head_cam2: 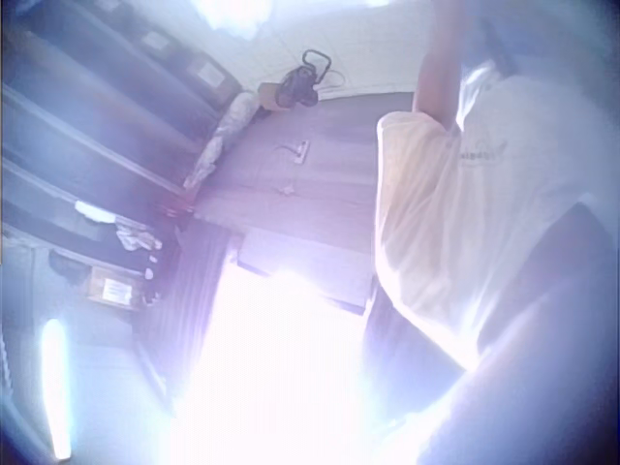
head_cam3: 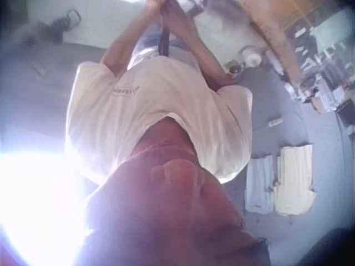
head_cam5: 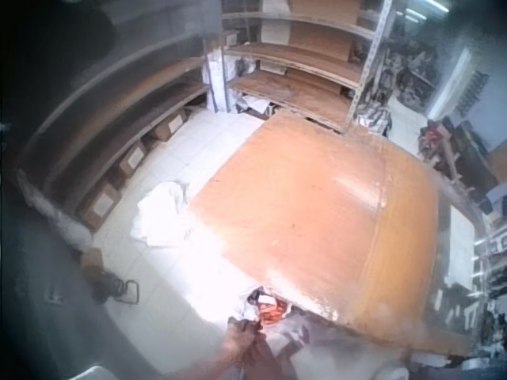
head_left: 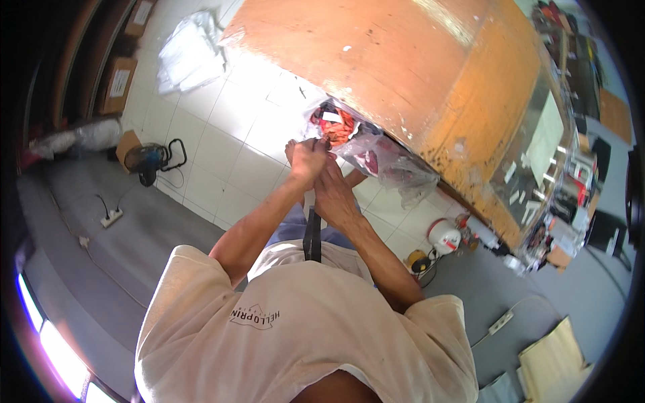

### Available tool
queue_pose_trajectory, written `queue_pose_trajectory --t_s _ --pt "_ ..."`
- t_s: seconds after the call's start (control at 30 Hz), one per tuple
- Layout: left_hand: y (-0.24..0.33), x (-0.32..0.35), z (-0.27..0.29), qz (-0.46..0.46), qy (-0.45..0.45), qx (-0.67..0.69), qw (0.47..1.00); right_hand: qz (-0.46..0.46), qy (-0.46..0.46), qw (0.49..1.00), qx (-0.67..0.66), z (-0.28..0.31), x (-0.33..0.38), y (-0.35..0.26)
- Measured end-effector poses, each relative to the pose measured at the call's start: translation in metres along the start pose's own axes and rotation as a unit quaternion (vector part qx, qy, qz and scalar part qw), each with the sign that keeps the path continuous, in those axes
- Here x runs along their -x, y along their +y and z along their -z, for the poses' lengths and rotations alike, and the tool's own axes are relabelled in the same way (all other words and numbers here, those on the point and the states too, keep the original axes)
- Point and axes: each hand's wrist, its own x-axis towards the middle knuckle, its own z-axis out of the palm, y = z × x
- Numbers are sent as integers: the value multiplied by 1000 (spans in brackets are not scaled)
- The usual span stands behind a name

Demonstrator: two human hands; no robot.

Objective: The person cleans a screen printing frame with a cloth and liquid, wipes down a container, and sorts small red components into plastic bags.

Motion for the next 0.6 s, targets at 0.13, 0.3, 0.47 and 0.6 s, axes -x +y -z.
queue_pose_trajectory --t_s 0.13,0.3,0.47,0.6 --pt "-26 -51 3 78 -88 65 991 -52 45 992 -106 -8 8 18" --pt "-40 -123 -15 83 -62 92 990 -275 329 867 -254 -1 62 41" --pt "-49 -165 -30 61 -113 128 983 -432 497 708 -255 21 159 98" --pt "-67 -156 -7 2 -81 -33 996 -437 470 724 -251 33 177 132"
